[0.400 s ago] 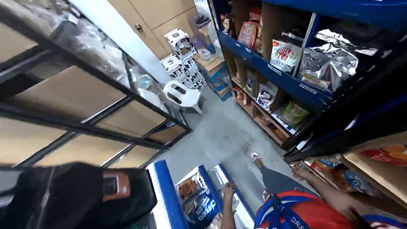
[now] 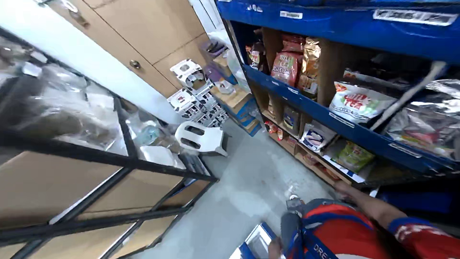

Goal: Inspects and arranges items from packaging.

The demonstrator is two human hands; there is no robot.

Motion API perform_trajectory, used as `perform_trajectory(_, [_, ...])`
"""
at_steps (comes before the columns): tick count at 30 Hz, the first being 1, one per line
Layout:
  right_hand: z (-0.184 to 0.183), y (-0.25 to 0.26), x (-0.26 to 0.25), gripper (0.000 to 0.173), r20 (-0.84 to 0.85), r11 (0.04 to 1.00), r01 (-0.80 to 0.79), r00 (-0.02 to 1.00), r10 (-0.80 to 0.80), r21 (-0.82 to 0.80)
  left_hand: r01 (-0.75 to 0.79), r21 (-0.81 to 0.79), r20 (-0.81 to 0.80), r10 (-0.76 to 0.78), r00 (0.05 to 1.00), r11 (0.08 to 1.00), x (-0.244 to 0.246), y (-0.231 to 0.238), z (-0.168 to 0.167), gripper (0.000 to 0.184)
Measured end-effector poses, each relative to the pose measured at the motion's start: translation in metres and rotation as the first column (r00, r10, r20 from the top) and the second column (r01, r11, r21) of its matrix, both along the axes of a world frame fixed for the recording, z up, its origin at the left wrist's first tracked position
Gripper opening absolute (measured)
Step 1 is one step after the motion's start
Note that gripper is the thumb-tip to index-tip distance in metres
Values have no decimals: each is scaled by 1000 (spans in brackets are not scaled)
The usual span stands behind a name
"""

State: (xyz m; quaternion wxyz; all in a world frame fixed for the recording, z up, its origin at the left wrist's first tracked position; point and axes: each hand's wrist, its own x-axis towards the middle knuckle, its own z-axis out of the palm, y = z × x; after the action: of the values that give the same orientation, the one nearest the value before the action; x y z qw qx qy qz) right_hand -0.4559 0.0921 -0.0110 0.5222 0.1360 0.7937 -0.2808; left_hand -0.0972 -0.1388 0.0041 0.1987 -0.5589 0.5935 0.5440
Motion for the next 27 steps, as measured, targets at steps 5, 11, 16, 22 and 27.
perform_trajectory(5, [28,-156,-69,45,-81,913,-408,911,404,-30,-515,45,-186,514,837,856,-8,-91,-35,40])
perform_trajectory(11, [41,-314,-88,43,-125,937,-284,957,263,-205,-297,176,10,300,954,939,-22,-176,-56,38])
perform_trajectory(16, [11,-367,-81,42,-32,955,-264,965,262,-138,-37,102,-16,38,999,994,-39,-290,-60,32])
perform_trajectory(22, [37,-425,-124,44,-27,989,136,990,-138,-64,-271,103,18,271,963,957,-100,-469,-31,39])
perform_trajectory(27, [33,-480,-145,43,-26,934,333,940,-339,-126,-183,20,-62,184,981,983,-197,-600,-12,39])
